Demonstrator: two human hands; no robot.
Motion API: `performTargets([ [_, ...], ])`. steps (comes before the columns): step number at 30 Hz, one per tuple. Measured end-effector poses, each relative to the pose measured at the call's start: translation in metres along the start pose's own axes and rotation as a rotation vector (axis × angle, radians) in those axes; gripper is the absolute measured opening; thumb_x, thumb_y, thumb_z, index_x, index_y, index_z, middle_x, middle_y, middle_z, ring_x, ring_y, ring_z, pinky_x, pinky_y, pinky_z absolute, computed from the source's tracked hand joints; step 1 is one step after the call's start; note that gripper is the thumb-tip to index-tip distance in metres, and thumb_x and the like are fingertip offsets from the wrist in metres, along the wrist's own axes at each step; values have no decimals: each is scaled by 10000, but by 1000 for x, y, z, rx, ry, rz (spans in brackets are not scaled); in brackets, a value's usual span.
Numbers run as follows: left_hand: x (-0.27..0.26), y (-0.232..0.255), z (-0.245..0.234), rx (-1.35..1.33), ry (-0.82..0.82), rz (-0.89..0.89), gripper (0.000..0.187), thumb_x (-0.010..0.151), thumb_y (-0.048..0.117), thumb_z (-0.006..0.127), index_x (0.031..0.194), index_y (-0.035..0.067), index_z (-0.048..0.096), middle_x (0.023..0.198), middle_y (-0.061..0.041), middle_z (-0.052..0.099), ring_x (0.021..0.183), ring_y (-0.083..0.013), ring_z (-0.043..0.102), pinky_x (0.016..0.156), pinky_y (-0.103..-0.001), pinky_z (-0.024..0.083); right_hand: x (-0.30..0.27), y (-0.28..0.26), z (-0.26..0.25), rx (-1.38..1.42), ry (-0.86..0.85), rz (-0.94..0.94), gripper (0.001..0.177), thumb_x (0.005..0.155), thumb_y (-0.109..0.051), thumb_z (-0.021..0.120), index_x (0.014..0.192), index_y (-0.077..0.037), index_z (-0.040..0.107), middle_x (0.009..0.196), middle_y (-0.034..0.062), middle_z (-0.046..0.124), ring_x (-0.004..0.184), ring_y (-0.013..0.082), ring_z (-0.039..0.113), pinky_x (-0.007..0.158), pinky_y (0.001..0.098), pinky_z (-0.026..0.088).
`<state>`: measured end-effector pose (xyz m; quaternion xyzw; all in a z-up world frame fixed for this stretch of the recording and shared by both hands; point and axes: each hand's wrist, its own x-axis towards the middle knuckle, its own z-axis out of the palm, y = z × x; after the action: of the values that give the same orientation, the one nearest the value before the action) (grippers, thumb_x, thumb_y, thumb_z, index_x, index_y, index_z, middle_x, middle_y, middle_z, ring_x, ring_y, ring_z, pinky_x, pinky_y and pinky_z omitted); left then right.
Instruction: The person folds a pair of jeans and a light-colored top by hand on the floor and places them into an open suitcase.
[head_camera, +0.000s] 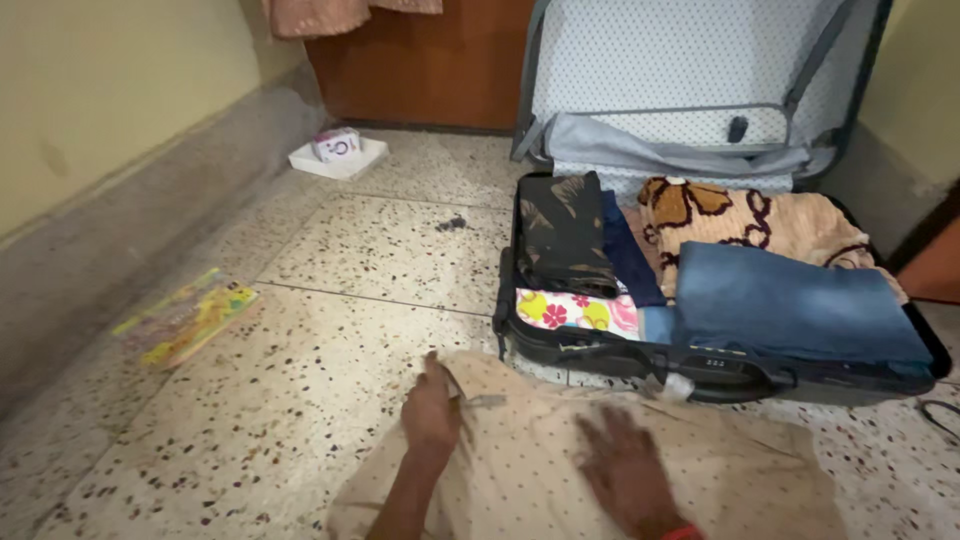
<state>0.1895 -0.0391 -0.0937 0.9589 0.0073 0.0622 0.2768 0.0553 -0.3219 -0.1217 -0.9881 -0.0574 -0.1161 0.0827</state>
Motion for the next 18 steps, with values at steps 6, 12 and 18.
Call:
performTargets([
  [6, 0, -18, 15, -97, -19, -61, 310, 950, 355, 661, 1040, 59, 683, 963, -230, 743, 948, -426, 720, 861, -511, 583, 2, -55, -9, 173, -123, -316, 590, 1025, -418, 542, 1548, -176, 418, 1611, 215, 303, 1483, 448, 226, 1165, 570, 176],
  [12, -2, -7, 21, -101, -151, -36, 442, 987, 475, 508, 1185, 116, 675, 1158, -221, 690, 1115, -430, 641, 971, -516, 521, 39, -85, -9, 225, -227, -357, 614, 1068, -421, 441, 1594, -131, 317, 1672, 163, 255, 1537, 400, 183, 1232, 525, 156],
  [18, 1, -8, 9, 247, -291, 185, 590, 973, 513, 562, 1433, 150, 487, 1612, -153, 323, 1488, -366, 266, 1187, -580, 235, 61, -100, -31, -6, -455, -185, 654, 1041, -523, 348, 1624, -275, 187, 1707, 44, 91, 1556, 353, 51, 1204, 641, -11],
])
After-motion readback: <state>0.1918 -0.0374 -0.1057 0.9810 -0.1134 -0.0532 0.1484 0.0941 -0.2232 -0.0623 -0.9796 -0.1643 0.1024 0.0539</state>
